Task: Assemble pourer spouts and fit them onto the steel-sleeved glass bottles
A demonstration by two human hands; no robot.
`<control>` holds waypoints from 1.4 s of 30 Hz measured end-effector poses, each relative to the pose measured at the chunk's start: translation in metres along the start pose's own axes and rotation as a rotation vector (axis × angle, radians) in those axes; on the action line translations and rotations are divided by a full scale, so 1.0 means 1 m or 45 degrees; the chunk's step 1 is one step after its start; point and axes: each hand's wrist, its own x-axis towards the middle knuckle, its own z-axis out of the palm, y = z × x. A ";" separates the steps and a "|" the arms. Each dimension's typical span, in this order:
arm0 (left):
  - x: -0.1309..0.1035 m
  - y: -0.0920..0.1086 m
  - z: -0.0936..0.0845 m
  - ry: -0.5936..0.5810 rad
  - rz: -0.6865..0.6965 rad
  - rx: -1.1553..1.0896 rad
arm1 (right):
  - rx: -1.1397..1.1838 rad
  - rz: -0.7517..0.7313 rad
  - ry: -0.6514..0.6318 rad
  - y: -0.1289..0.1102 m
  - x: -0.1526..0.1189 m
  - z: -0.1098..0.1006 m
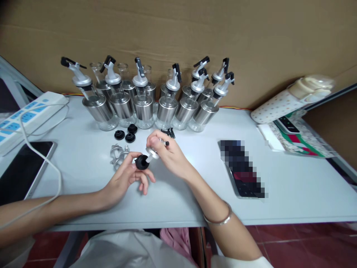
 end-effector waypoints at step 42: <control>-0.003 -0.015 -0.002 0.056 0.577 0.255 | -0.520 -0.550 0.148 0.009 -0.017 0.023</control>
